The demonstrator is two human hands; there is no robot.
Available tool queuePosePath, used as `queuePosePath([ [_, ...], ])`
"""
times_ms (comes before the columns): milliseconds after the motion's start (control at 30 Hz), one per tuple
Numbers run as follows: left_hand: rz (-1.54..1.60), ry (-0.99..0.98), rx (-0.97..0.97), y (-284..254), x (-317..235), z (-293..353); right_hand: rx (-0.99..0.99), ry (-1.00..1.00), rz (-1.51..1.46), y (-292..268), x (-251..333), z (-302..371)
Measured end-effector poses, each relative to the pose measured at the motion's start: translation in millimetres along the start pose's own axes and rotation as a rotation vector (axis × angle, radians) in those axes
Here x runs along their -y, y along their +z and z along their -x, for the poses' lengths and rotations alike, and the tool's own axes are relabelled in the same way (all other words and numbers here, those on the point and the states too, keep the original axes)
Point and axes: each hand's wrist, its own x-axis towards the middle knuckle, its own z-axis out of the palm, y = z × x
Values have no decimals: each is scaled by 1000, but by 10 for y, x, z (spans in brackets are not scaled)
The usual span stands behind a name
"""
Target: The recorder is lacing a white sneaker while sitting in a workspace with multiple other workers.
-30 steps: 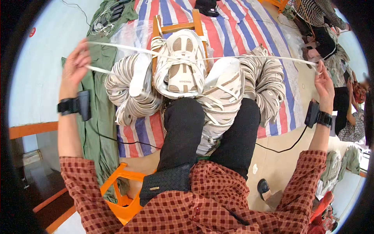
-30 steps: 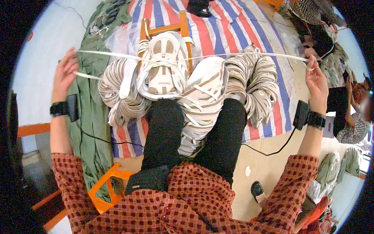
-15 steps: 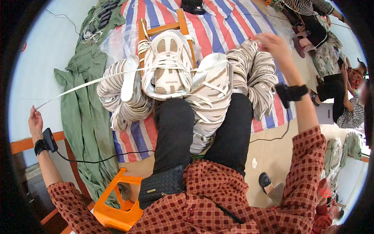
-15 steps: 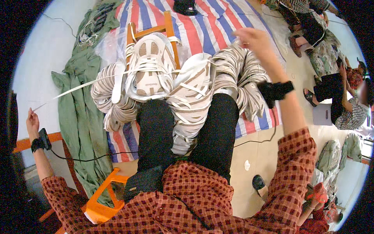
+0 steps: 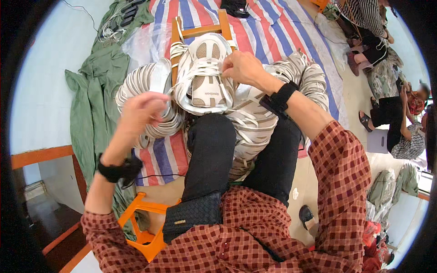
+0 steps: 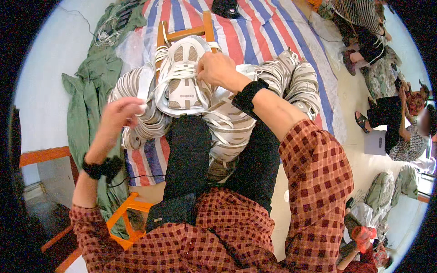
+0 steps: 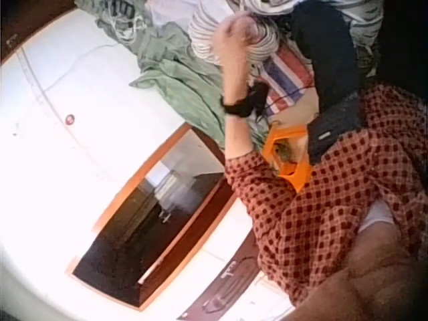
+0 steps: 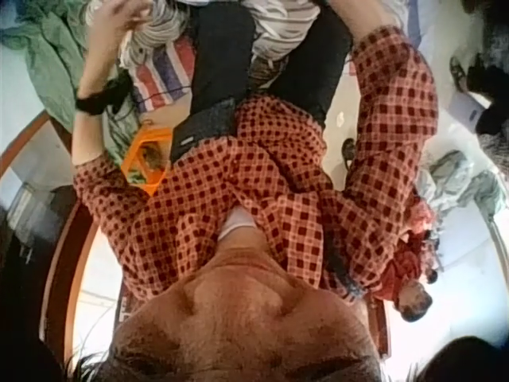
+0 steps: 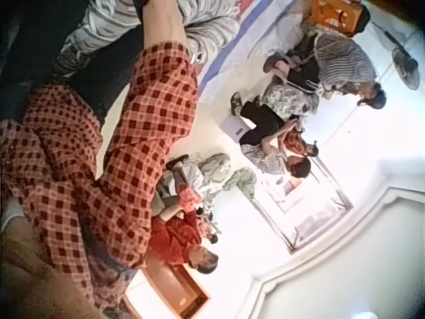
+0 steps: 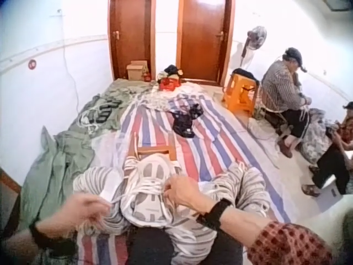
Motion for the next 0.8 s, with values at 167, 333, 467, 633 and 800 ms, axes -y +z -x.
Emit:
queuePosePath([
  [167, 191, -77, 247, 716, -60, -371, 1, -57, -53, -13, -32, 34],
  [333, 316, -138, 210, 955, -141, -631, -33, -110, -53, 58, -24, 87],
  [467, 369, -108, 241, 1091, -95, -736, -130, -214, 226, 111, -70, 154],
  [633, 453, -167, 247, 1055, 18, -637, -151, -449, 264, 155, 30, 224],
  [800, 426, -173, 272, 1063, -1, -672, -138, -347, 316, 175, 11, 176],
])
